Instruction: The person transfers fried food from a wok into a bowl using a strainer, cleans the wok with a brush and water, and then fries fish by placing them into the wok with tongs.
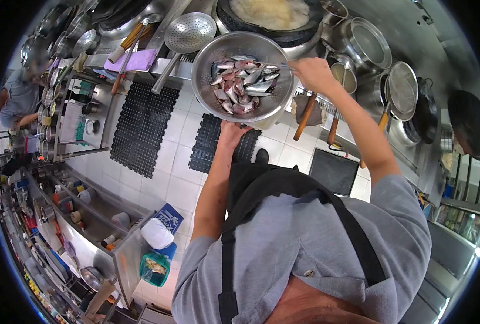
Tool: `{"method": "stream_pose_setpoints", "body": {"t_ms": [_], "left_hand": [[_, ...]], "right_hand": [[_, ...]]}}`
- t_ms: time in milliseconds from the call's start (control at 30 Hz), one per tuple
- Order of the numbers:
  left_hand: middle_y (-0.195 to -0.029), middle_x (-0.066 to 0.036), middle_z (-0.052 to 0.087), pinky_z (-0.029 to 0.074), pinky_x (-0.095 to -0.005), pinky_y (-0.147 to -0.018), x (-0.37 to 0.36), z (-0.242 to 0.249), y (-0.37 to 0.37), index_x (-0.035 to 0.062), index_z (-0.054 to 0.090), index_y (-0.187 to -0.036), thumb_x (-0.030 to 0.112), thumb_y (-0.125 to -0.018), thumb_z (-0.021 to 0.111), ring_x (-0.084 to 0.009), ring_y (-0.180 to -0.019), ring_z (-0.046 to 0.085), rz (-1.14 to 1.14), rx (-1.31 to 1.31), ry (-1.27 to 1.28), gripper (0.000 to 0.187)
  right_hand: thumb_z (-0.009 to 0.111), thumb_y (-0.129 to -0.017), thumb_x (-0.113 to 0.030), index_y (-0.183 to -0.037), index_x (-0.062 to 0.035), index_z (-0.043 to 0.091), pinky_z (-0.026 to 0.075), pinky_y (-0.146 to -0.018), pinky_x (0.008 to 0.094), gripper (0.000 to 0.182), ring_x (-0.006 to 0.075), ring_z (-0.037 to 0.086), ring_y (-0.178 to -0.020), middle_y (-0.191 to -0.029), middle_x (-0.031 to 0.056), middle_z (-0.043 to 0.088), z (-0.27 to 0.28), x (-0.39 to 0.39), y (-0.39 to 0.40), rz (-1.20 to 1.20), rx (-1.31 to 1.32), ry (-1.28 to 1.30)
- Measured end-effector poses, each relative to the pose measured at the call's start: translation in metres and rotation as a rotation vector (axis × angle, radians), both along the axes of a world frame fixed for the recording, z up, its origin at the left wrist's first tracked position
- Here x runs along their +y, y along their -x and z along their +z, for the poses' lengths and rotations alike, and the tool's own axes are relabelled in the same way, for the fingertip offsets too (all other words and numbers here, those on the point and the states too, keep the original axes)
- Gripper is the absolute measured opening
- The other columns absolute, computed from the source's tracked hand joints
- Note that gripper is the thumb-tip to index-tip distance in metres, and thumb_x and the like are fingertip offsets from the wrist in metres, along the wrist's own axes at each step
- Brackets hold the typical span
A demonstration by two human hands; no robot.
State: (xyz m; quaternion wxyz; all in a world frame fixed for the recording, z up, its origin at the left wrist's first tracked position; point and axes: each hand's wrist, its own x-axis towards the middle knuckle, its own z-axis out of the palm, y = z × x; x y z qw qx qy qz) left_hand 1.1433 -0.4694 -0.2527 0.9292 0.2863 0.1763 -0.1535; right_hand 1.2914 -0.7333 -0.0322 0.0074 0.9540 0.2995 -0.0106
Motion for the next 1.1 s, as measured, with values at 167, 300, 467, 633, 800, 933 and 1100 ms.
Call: {"method": "stream_pose_setpoints", "body": {"t_ms": [167, 300, 467, 633, 800, 933, 1100], "left_hand": [[-0.143, -0.008, 0.048, 0.049, -0.0612, -0.089, 0.003, -0.014, -0.001, 0.0173, 0.041, -0.142, 0.023, -0.099, 0.055, -0.0251, -0.129, 0.05, 0.002, 0.017, 0.005, 0.046], [-0.145, -0.008, 0.048, 0.048, -0.0604, -0.09, -0.002, -0.001, -0.002, 0.0196, 0.039, -0.145, 0.026, -0.097, 0.058, -0.0258, -0.13, 0.049, -0.031, -0.038, 0.031, 0.052], [-0.145, -0.008, 0.048, 0.047, -0.0607, -0.092, 0.0, 0.004, 0.001, 0.0189, 0.039, -0.145, 0.031, -0.097, 0.058, -0.0262, -0.13, 0.05, -0.031, -0.016, -0.017, 0.052], [-0.148, -0.009, 0.043, 0.041, -0.0652, -0.101, -0.001, 0.012, 0.001, 0.0156, 0.039, -0.146, 0.034, -0.097, 0.057, -0.0267, -0.134, 0.044, -0.05, -0.031, -0.051, 0.056], [-0.147, -0.01, 0.045, 0.045, -0.0627, -0.097, -0.001, 0.015, -0.002, 0.0148, 0.037, -0.147, 0.027, -0.095, 0.062, -0.0279, -0.132, 0.048, -0.029, -0.016, -0.005, 0.059], [-0.148, -0.01, 0.043, 0.043, -0.0638, -0.098, -0.002, 0.012, -0.001, 0.0144, 0.036, -0.148, 0.028, -0.096, 0.061, -0.0277, -0.133, 0.047, -0.021, -0.015, 0.014, 0.06], [-0.147, -0.01, 0.043, 0.045, -0.0645, -0.096, -0.001, 0.01, -0.002, 0.0142, 0.034, -0.148, 0.025, -0.098, 0.058, -0.0279, -0.133, 0.046, 0.008, 0.01, 0.015, 0.057]], "right_hand": [[0.067, -0.085, -0.021, -0.118, -0.0141, 0.069, 0.051, -0.077, 0.047, 0.034, 0.0354, 0.067, -0.088, -0.094, 0.0166, 0.071, 0.026, -0.003, 0.012, -0.089, 0.117, -0.051], [0.067, -0.085, -0.019, -0.118, -0.0118, 0.07, 0.051, -0.081, 0.0456, 0.034, 0.0382, 0.066, -0.091, -0.096, 0.0194, 0.071, 0.07, -0.023, 0.015, -0.178, 0.205, -0.263], [0.069, -0.084, -0.027, -0.118, -0.0106, 0.071, 0.053, -0.086, 0.0402, 0.038, 0.0341, 0.069, -0.097, -0.102, 0.0188, 0.072, 0.105, -0.062, -0.012, -0.263, 0.161, -0.502], [0.071, -0.08, -0.031, -0.115, -0.0099, 0.072, 0.052, -0.088, 0.0403, 0.041, 0.035, 0.069, -0.097, -0.102, 0.0199, 0.072, 0.061, -0.118, -0.1, -0.506, 0.106, -0.549], [0.072, -0.075, -0.038, -0.11, -0.0087, 0.073, 0.052, -0.091, 0.0411, 0.046, 0.0359, 0.069, -0.099, -0.103, 0.0189, 0.072, 0.011, -0.127, -0.164, -0.69, 0.112, -0.478], [0.07, -0.076, -0.041, -0.11, -0.0107, 0.074, 0.052, -0.092, 0.0419, 0.046, 0.0354, 0.068, -0.1, -0.104, 0.0176, 0.072, -0.014, -0.123, -0.181, -0.711, -0.009, -0.448], [0.066, -0.083, -0.035, -0.117, -0.0106, 0.07, 0.052, -0.09, 0.0428, 0.042, 0.0346, 0.068, -0.1, -0.1, 0.0186, 0.072, 0.078, -0.104, -0.109, -0.459, -0.11, -0.344]]}}
